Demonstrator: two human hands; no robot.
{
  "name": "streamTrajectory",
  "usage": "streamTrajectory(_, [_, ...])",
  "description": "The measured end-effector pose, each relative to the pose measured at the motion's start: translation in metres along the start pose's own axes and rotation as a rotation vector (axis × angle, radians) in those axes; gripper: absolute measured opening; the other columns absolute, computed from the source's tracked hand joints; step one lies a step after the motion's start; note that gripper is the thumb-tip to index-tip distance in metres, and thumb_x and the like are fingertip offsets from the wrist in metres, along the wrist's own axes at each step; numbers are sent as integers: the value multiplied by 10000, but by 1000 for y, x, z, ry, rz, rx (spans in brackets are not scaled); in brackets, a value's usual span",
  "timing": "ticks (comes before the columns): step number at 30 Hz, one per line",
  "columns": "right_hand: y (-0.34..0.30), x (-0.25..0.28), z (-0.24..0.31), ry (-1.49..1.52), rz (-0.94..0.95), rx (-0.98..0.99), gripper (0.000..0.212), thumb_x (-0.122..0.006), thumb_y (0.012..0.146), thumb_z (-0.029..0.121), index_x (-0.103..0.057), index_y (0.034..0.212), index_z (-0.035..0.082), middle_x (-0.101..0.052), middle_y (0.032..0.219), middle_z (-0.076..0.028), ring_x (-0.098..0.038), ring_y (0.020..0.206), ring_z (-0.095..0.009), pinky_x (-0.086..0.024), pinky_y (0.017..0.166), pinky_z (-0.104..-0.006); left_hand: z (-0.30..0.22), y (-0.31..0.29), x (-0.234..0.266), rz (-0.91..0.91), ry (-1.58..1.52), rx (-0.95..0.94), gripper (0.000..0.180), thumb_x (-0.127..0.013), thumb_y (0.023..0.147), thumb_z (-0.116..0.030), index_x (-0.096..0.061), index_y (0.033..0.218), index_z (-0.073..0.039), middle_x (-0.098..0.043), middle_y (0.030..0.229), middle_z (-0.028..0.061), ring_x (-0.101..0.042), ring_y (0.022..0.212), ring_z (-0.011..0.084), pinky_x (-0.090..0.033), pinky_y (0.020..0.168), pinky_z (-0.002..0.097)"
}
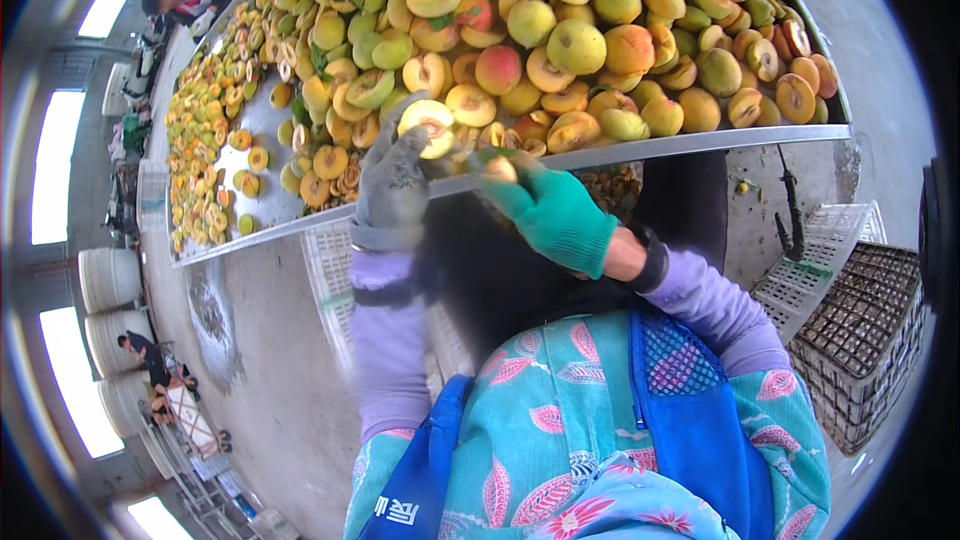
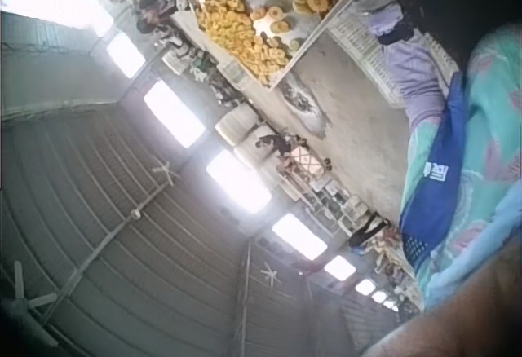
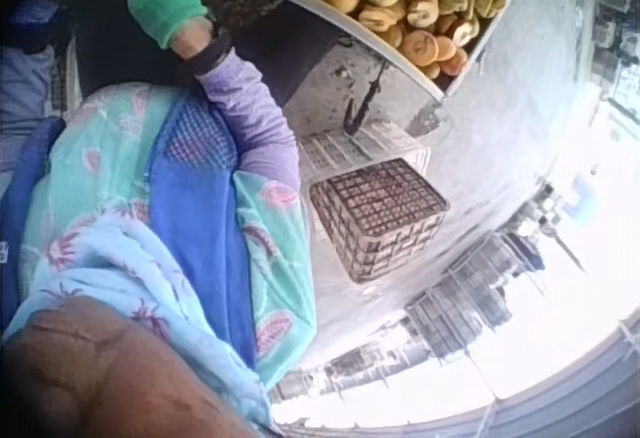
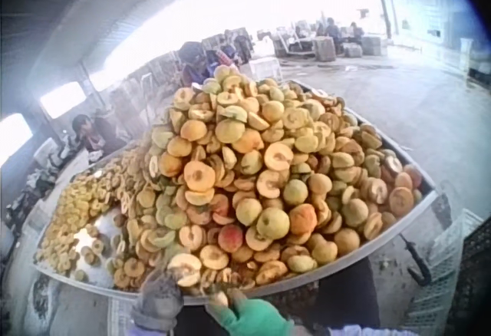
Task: The recorder is pitting and sorting halves of peaches at a large processing table.
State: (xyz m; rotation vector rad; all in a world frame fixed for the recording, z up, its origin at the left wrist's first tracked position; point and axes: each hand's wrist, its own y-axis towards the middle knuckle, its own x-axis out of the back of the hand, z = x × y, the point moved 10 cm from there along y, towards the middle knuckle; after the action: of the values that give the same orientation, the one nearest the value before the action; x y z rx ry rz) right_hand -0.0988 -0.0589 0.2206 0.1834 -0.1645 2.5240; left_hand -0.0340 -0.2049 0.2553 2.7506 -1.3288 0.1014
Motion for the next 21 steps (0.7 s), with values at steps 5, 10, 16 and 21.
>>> streamTrajectory(5, [9, -24, 8, -343, 22, 302, 397, -480, 934, 393, -469, 945, -3, -593, 718, -253, -587, 701, -435, -447, 591, -495, -5, -19, -18, -59, 417, -405, 274, -517, 937, -132, -551, 1169, 9, -627, 1015, 112, -623, 824, 167, -518, 721, 272])
streamTrajectory(10, [2, -13, 12, -374, 18, 115, 389, -472, 937, 390, -470, 949, 1, -583, 642, -232, -581, 616, -428, -439, 537, -499, 33, -18, -30, -9, -322, 135, 479, -387, 969, -375, -545, 1174, 28, -604, 1077, 140, -595, 913, 212, -484, 838, 330])
streamTrajectory(16, [0, -19, 4, -386, 30, 248, 400, -458, 943, 401, -466, 954, 1, -587, 662, -243, -582, 636, -436, -441, 545, -508, 35, -27, -49, -61, -597, 153, 555, -362, 958, -451, -546, 1166, 29, -602, 1086, 170, -570, 1003, 286, -452, 927, 419])
streamTrajectory(21, [-2, -24, -3, -396, 25, 287, 408, -461, 942, 409, -469, 977, 2, -589, 670, -242, -579, 639, -440, -440, 553, -513, 44, -29, -45, -151, -720, 187, 498, -371, 960, -410, -556, 1157, 8, -613, 1075, 174, -576, 1020, 303, -463, 913, 413])
